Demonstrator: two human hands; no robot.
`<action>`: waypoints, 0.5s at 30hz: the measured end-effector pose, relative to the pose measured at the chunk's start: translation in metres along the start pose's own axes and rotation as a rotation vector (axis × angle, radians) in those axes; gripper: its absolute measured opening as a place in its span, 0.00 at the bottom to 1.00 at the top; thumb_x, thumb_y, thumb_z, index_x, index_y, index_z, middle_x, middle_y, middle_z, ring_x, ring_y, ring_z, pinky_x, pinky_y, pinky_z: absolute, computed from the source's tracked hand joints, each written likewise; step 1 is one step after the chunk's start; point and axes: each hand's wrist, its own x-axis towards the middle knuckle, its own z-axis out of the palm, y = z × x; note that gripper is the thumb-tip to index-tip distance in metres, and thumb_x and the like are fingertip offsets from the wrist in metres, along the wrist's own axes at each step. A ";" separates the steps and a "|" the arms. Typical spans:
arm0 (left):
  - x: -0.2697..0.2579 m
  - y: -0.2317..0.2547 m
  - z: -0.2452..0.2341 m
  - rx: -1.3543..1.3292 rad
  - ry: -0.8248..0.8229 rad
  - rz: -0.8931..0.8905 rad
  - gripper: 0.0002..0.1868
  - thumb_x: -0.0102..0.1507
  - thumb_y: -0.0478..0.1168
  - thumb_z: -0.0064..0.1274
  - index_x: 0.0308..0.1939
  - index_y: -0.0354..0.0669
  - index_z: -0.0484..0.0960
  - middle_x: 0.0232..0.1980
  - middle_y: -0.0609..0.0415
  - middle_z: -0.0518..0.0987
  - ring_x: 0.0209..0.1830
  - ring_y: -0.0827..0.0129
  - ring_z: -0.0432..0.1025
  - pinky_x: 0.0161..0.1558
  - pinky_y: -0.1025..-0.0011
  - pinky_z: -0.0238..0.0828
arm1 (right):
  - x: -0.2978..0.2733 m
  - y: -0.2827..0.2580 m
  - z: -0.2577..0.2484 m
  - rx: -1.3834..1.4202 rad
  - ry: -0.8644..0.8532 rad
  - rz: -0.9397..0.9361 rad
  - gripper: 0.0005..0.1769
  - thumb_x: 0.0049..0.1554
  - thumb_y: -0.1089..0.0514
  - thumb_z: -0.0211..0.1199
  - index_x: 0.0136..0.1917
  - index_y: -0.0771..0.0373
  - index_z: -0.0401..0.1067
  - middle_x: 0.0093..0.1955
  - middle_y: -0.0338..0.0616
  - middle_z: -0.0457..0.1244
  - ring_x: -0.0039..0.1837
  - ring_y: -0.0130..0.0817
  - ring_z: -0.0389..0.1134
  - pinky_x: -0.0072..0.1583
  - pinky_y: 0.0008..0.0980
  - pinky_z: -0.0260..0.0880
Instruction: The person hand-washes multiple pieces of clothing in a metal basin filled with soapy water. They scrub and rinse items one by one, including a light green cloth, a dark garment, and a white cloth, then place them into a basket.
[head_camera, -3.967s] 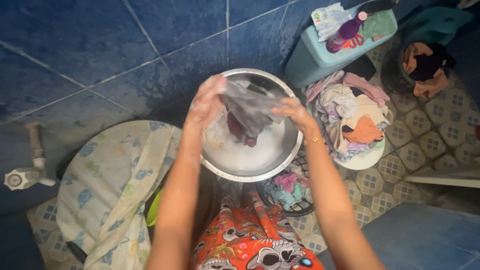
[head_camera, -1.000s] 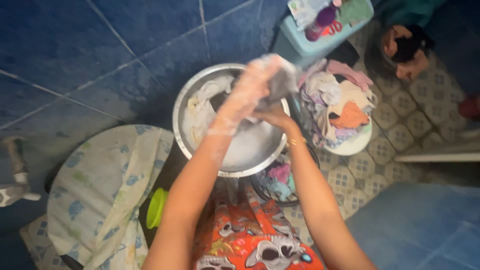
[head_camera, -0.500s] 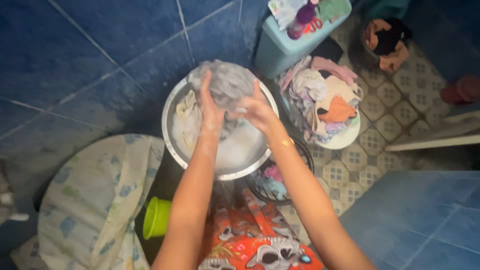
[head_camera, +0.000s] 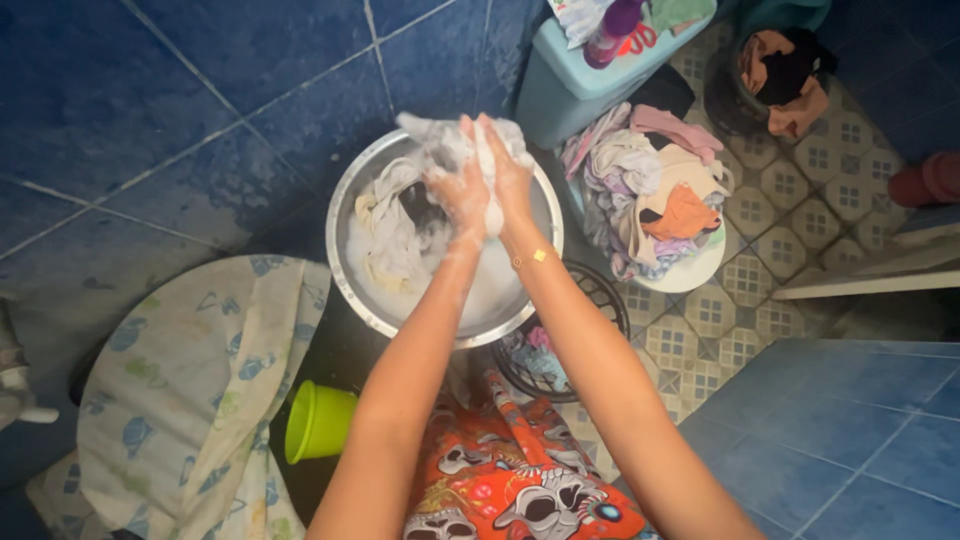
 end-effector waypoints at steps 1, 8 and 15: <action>0.002 0.002 0.002 -0.048 0.009 -0.036 0.30 0.63 0.54 0.61 0.55 0.29 0.78 0.54 0.39 0.81 0.54 0.55 0.75 0.58 0.60 0.70 | 0.004 0.002 0.000 -0.023 0.001 -0.088 0.19 0.57 0.52 0.69 0.56 0.68 0.78 0.52 0.42 0.69 0.51 0.26 0.68 0.53 0.28 0.69; 0.013 0.015 0.001 -0.069 0.084 -0.152 0.33 0.66 0.60 0.52 0.43 0.25 0.82 0.42 0.39 0.84 0.41 0.59 0.76 0.47 0.62 0.74 | 0.032 0.044 -0.009 -0.098 0.118 -0.117 0.13 0.56 0.57 0.66 0.50 0.68 0.76 0.44 0.41 0.68 0.45 0.28 0.68 0.47 0.30 0.71; 0.017 -0.005 0.002 -0.200 0.057 -0.207 0.30 0.64 0.56 0.55 0.46 0.26 0.80 0.44 0.39 0.83 0.41 0.56 0.77 0.43 0.60 0.76 | 0.028 0.040 -0.018 -0.093 0.028 -0.053 0.11 0.56 0.57 0.68 0.51 0.65 0.75 0.44 0.39 0.68 0.44 0.27 0.68 0.46 0.30 0.70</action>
